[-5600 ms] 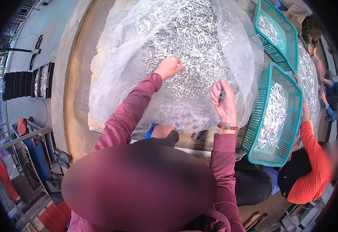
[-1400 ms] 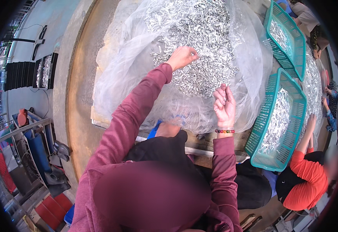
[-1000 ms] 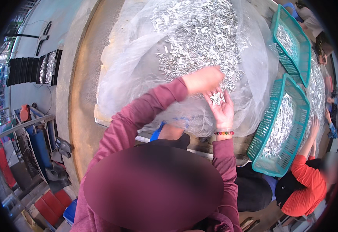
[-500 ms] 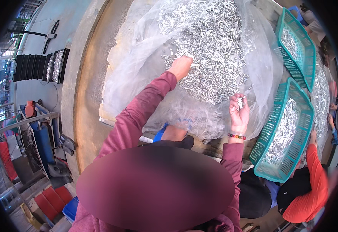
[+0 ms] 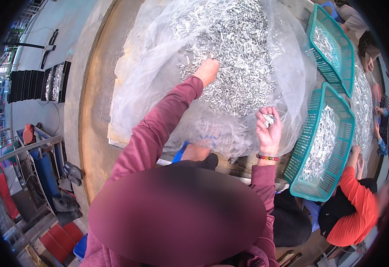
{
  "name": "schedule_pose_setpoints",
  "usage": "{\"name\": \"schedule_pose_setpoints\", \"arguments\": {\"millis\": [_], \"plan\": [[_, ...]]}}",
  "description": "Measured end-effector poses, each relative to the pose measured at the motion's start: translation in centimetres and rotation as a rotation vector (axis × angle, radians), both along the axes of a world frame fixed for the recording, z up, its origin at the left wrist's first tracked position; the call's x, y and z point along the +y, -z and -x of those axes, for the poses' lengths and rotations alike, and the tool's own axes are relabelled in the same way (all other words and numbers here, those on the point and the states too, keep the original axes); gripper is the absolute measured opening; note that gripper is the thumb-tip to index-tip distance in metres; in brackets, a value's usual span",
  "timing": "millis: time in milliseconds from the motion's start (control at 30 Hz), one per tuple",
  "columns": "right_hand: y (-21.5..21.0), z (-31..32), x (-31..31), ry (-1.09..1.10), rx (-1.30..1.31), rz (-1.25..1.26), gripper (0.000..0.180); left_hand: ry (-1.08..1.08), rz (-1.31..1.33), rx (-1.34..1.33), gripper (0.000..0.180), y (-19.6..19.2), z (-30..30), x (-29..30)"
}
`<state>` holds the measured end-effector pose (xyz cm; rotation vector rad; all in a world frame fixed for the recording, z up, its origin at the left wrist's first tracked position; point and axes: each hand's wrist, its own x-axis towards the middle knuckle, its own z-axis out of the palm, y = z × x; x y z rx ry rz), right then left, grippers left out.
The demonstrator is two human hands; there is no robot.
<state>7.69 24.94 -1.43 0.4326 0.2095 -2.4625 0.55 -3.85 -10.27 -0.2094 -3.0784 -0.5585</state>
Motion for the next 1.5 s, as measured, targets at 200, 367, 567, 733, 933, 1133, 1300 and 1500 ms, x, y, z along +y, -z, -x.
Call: {"name": "schedule_pose_setpoints", "arguments": {"millis": [200, 367, 567, 733, 933, 1133, 1300, 1500], "plan": [[0.2, 0.1, -1.4, -0.018, -0.045, 0.111, 0.018, -0.043, -0.015, -0.067, 0.008, -0.1, -0.6, 1.1], [0.7, -0.5, -2.5, 0.003, -0.098, 0.052, 0.02, -0.141, -0.346, -0.263, 0.009, -3.2, 1.0, -1.5], [1.4, -0.8, -3.2, -0.022, -0.14, -0.02, 0.029, -0.104, -0.549, -0.792, 0.01, -4.5, 2.9, -3.4], [1.8, -0.5, -2.7, -0.01, -0.152, 0.077, 0.03, -0.154, -0.968, -0.924, 0.01, -2.8, 3.0, -3.1], [2.6, -0.6, -2.4, 0.012, -0.172, 0.043, 0.03, -0.179, -0.918, -0.898, 0.006, -2.4, 3.3, -2.6], [3.0, -0.7, -2.5, -0.004, -0.127, 0.115, 0.031, -0.139, -0.441, -0.575, 0.012, -3.1, 3.4, -1.2], [2.1, -0.6, -3.3, 0.047, -0.215, 0.015, 0.037, 0.167, -0.451, -0.292, 0.014, -8.0, 2.0, 2.7], [1.8, -0.4, -3.2, 0.146, -0.215, -0.004, 0.035, 0.505, -0.686, -0.369, 0.021, -12.3, -1.0, 8.4]]}}
